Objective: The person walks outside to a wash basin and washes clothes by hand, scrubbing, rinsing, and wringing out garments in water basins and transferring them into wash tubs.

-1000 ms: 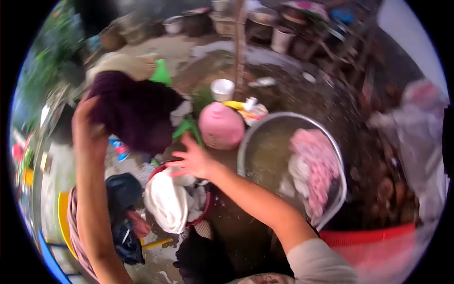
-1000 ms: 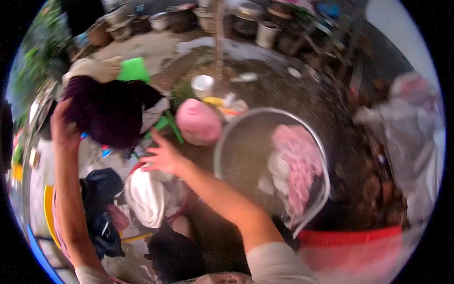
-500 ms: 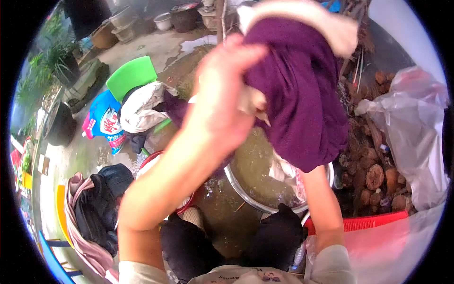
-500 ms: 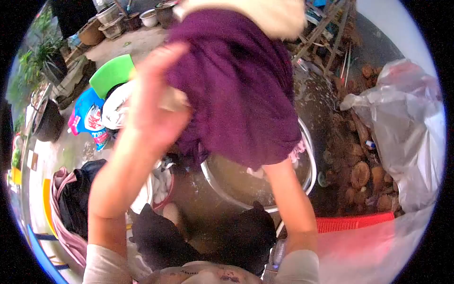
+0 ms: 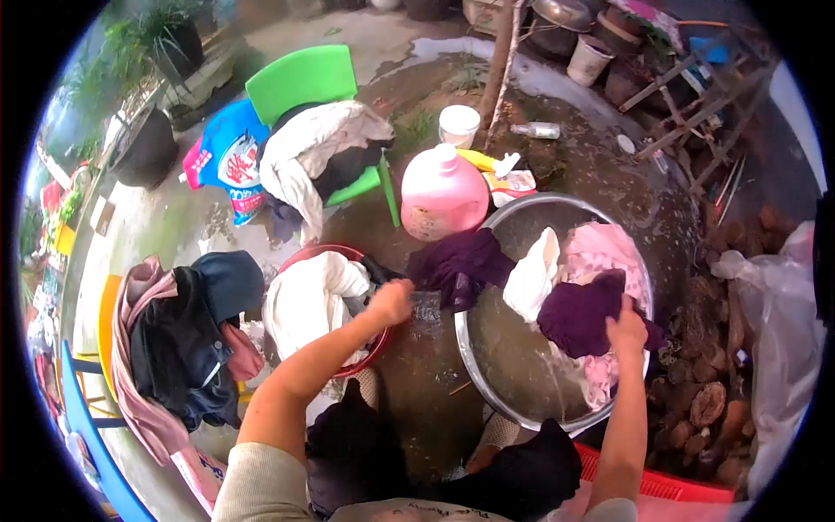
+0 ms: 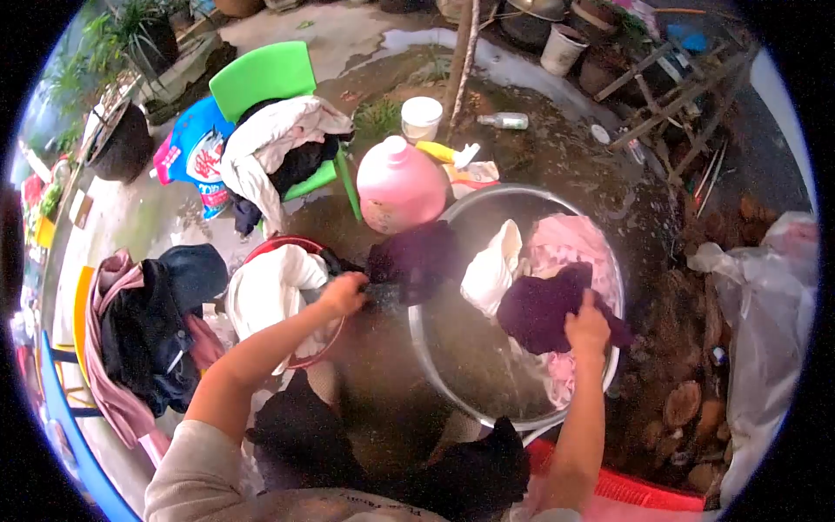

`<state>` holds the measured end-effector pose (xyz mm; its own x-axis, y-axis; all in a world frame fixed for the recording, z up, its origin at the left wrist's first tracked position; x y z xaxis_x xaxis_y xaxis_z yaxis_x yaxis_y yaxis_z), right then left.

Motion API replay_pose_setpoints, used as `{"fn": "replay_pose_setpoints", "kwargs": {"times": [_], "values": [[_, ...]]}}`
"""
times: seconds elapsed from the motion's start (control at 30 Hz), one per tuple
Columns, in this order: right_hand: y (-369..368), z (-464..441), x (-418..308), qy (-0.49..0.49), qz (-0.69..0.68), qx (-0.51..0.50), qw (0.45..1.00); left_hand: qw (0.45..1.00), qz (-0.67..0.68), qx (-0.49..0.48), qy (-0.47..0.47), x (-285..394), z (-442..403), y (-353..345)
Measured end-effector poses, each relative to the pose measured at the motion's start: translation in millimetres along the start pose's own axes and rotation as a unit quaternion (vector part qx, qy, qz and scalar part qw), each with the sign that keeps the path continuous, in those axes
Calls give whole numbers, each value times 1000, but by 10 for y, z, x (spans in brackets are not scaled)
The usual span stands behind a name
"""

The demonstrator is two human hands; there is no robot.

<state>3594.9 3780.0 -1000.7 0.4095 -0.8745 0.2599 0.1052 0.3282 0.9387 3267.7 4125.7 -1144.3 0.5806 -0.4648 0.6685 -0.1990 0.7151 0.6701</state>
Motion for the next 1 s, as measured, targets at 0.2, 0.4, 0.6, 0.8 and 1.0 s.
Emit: {"fn": "replay_pose_setpoints", "kwargs": {"times": [0.2, 0.4, 0.6, 0.8, 1.0], "values": [[87, 130, -2531, 424, -85, 110, 895, 995, -62, 68, -38, -363, -275, 91], [-570, -143, -3807, 397, 293, 137, 859, 993, 100, 64, -24, -208, -296, -352], [91, -276, -3176, 369, -338, 134, 855, 980, 143, 104, -87, -194, -74, -65], [317, -207, -1095, 179, -452, 238, 841, 883, -33, 398, -249, 67, -15, 1342], [-259, 123, -401, 189, 208, -180, 943, 845, -97, 521, 67, -522, -339, 2837]]}}
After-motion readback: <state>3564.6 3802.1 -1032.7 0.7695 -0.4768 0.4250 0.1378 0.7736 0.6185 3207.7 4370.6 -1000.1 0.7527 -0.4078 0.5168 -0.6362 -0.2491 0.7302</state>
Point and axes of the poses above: each hand's wrist, its own z-axis away from the middle knuckle, its own y-axis out of the back of the hand, x = y × z, the point moved 3 cm from there along -z, towards the middle knuckle, and after that the axes turned 12 degrees about z, right-handed, at the moved point
